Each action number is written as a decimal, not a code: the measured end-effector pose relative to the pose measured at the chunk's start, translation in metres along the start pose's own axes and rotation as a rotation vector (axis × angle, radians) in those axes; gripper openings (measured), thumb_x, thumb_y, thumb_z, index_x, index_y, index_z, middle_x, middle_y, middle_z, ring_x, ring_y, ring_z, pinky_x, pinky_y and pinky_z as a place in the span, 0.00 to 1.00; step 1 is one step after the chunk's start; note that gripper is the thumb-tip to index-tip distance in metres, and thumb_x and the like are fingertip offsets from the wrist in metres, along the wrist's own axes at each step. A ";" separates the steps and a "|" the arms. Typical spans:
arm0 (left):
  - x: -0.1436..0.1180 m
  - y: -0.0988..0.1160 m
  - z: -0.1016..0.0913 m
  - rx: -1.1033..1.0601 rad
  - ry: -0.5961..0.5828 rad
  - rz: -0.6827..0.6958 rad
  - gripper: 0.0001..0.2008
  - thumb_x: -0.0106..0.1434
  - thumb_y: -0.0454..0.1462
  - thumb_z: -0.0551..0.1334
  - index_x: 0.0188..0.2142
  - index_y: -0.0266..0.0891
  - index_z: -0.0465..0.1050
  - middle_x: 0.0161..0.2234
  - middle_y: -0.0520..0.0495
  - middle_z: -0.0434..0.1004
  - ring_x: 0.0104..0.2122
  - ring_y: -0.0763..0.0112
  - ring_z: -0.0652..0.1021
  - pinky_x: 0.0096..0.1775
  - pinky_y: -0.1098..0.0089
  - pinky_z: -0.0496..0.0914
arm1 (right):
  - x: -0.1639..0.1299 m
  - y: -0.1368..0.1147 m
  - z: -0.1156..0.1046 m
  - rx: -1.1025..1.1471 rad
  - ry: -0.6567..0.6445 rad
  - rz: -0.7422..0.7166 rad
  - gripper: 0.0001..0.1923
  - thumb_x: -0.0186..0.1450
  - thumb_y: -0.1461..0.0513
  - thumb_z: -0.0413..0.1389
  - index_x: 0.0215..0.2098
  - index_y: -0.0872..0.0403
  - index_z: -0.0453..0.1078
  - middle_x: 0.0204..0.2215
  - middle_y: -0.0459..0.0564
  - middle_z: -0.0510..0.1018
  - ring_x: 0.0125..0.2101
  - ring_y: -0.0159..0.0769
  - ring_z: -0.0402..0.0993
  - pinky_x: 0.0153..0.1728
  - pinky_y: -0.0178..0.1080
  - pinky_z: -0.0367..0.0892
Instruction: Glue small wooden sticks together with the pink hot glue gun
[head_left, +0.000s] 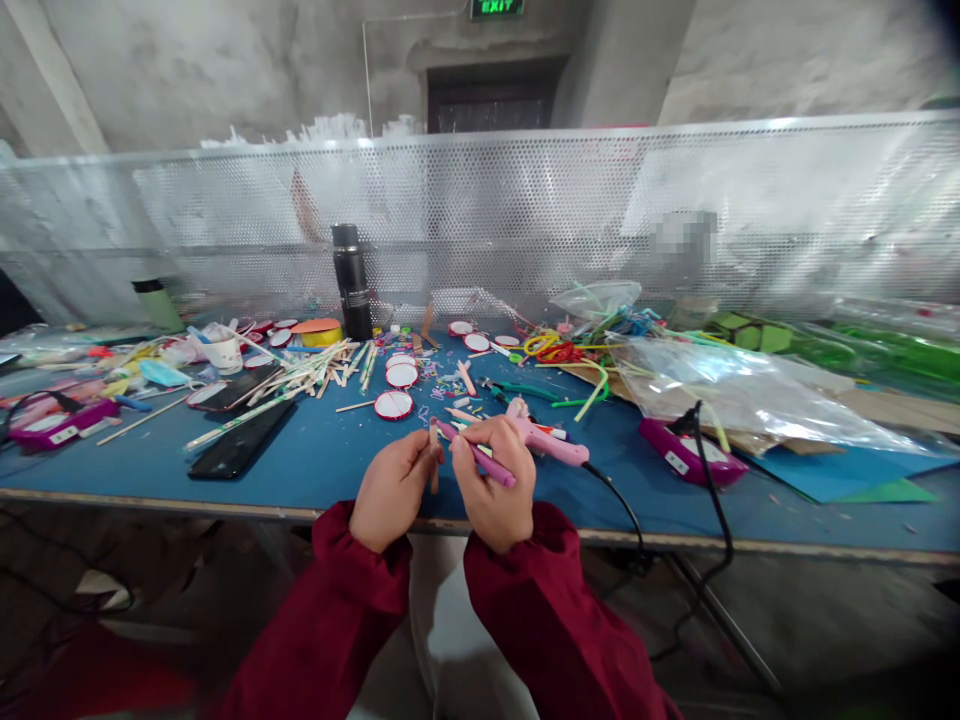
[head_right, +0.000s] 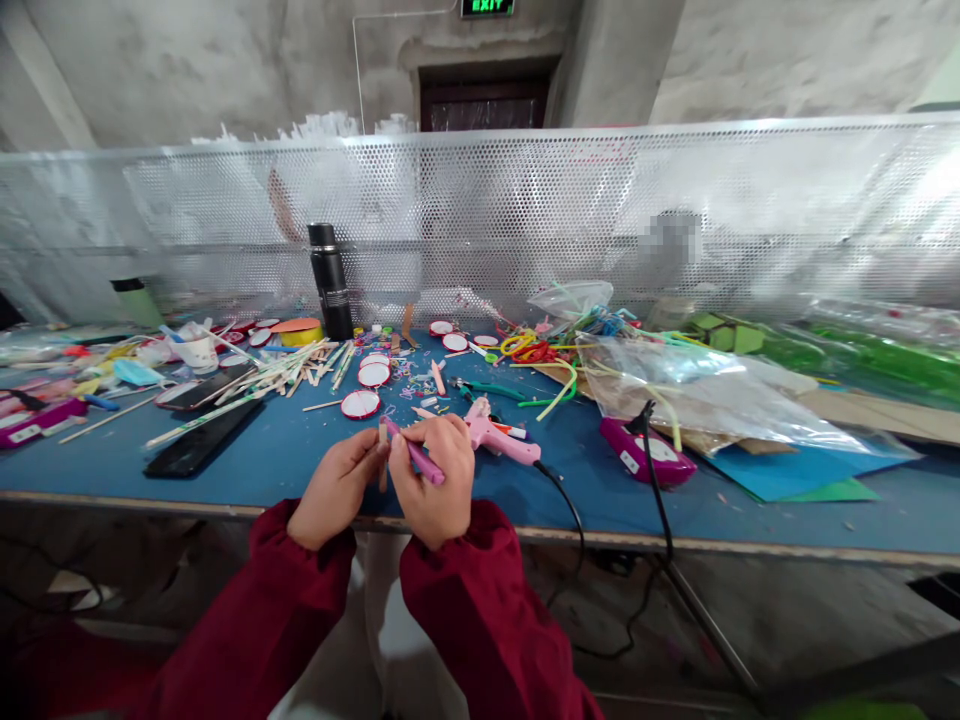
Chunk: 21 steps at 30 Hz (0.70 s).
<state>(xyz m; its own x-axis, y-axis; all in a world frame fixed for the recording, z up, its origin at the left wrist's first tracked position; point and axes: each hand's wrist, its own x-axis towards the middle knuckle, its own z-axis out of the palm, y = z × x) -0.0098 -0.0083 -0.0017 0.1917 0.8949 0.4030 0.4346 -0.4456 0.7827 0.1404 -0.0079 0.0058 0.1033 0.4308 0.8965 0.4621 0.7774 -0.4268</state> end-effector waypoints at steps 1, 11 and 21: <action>0.000 0.000 0.000 -0.001 0.004 0.001 0.18 0.76 0.46 0.52 0.31 0.42 0.67 0.24 0.53 0.72 0.28 0.68 0.71 0.33 0.69 0.61 | 0.000 0.000 0.000 -0.001 -0.009 -0.001 0.08 0.68 0.66 0.57 0.32 0.49 0.67 0.28 0.44 0.77 0.31 0.37 0.73 0.40 0.46 0.69; -0.001 0.001 0.000 -0.007 -0.007 0.006 0.19 0.76 0.47 0.52 0.31 0.42 0.67 0.24 0.53 0.71 0.28 0.68 0.70 0.34 0.69 0.61 | 0.001 0.001 0.000 -0.001 -0.001 -0.011 0.08 0.68 0.66 0.57 0.32 0.49 0.67 0.27 0.44 0.76 0.31 0.36 0.73 0.40 0.45 0.68; -0.001 -0.002 0.000 0.016 0.005 -0.007 0.18 0.76 0.48 0.52 0.33 0.41 0.68 0.26 0.53 0.70 0.29 0.68 0.70 0.33 0.70 0.60 | 0.000 0.002 0.000 -0.017 0.050 -0.001 0.06 0.68 0.66 0.57 0.33 0.49 0.68 0.28 0.45 0.77 0.32 0.38 0.75 0.40 0.45 0.69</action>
<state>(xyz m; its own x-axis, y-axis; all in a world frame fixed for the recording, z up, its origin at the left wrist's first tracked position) -0.0109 -0.0078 -0.0036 0.1846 0.8976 0.4002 0.4497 -0.4392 0.7777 0.1408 -0.0065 0.0052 0.1466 0.4065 0.9018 0.4769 0.7697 -0.4244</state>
